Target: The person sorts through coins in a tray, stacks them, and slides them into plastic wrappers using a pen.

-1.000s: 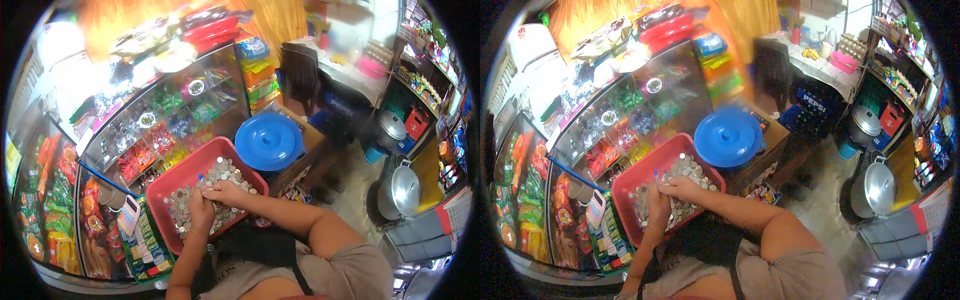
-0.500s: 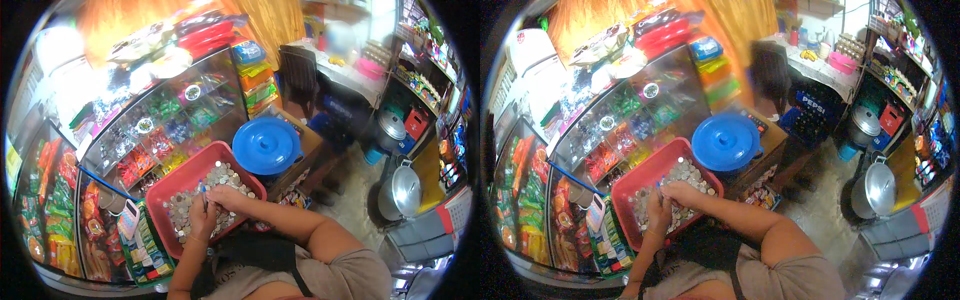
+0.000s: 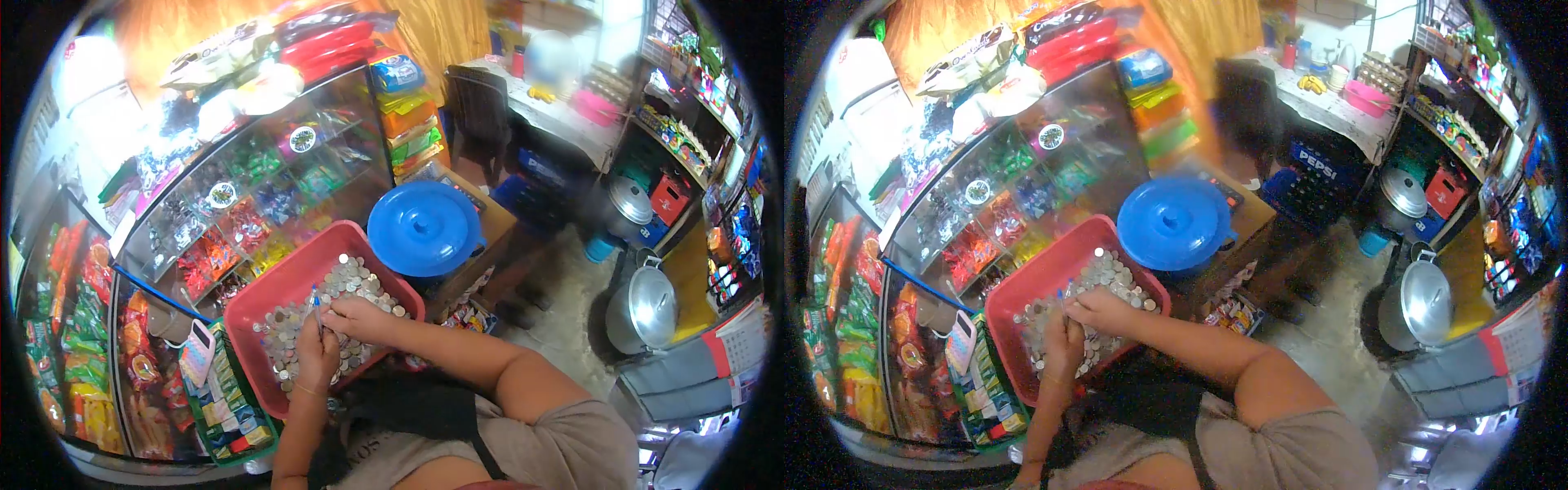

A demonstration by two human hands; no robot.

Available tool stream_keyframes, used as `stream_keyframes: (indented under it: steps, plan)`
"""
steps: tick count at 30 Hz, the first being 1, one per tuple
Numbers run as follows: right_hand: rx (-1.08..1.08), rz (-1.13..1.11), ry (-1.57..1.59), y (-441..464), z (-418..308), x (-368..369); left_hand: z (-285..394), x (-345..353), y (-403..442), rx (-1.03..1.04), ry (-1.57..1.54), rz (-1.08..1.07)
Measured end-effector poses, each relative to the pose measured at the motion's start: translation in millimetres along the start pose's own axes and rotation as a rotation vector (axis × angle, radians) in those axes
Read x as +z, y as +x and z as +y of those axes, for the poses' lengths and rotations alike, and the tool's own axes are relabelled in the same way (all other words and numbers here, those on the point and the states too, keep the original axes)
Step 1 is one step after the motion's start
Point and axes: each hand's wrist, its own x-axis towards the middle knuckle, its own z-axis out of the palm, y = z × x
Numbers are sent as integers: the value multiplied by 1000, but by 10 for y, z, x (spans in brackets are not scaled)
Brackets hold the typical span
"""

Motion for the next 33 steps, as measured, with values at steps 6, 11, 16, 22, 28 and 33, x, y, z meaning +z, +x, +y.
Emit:
stream_keyframes:
  steps: [6, 11, 16, 22, 28, 33]
  plan:
    - [13, -5, -184, 10, 145, 67, -4, 19, 13, 4, 27, 9]
    - [23, -35, -78, -6, -45, -9, -29, 92, -5, -26, -16, 44]
    - [47, -115, -104, 32, 54, -29, -173, 158, -23, 31, -66, 50]
    - [49, -93, -102, 10, 80, 15, -261, 148, -30, -45, -96, 11]
    - [59, -131, -234, 76, 13, -28, -142, 24, 11, 77, 127, 1]
    - [153, -79, -47, 44, -33, 13, -153, 10, 25, 25, -27, -23]
